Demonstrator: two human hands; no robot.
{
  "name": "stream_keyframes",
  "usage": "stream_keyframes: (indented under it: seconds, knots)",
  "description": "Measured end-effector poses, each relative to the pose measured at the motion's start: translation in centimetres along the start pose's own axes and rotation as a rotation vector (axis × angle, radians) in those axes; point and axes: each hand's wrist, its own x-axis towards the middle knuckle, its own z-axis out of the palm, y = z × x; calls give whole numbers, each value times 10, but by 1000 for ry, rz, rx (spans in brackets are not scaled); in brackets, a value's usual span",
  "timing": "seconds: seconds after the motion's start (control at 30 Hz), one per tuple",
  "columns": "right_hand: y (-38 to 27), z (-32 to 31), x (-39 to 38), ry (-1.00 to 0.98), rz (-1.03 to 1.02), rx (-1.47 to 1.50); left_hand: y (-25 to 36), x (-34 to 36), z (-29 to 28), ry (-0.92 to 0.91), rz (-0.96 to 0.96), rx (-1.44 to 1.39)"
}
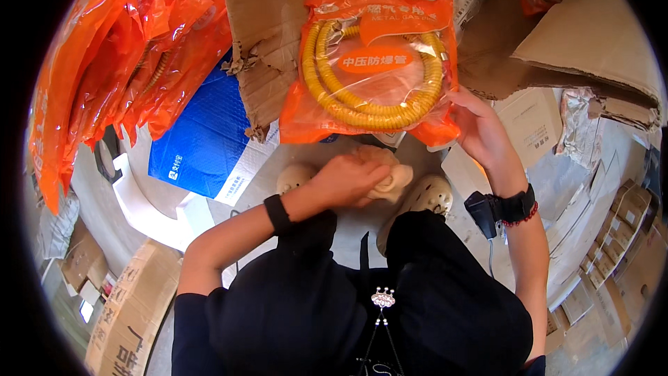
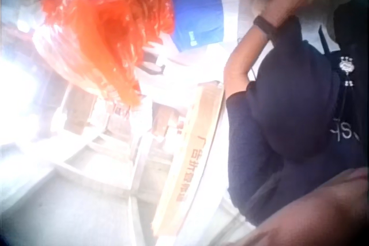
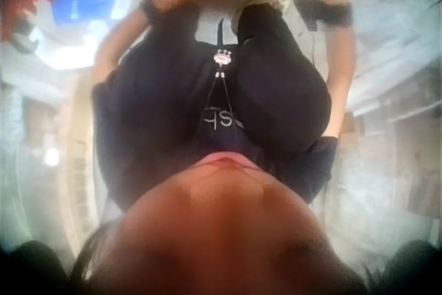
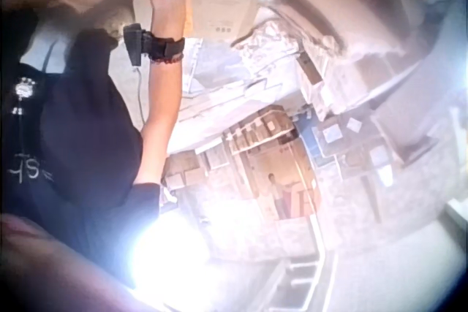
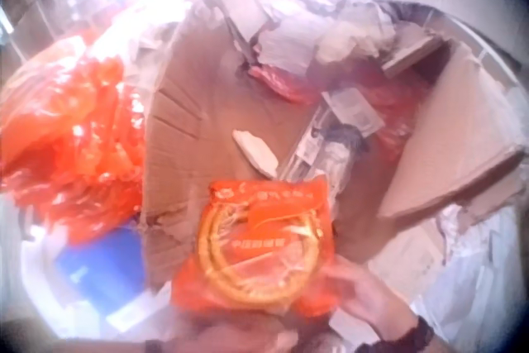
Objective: The person wipes down several packaged items, including long metal tubes and various items in plastic bags, using a cloth before placing them into a cardboard box.
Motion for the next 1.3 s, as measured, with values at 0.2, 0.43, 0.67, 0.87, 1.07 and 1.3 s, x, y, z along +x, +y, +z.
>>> stream_keyframes:
  seconds: [0.2, 0.43, 0.67, 0.87, 1.07, 1.3]
  knots:
    - [15, 2, 3, 25, 103, -26, 0, -5, -54, 159, -47, 61]
    - [17, -1, 6, 11, 146, -110, -3, 21, -46, 260, -96, 131]
    - [7, 7, 4, -23, 158, -31, -12, 20, -20, 283, 0, 392]
    - [-2, 26, 1, -73, 117, 95, -17, -13, -66, 408, -192, 464]
    - [4, -15, 21, -376, 193, 273, -12, -30, -92, 479, -298, 335]
    - [1, 18, 7, -74, 123, 88, 5, -34, -103, 512, -69, 218]
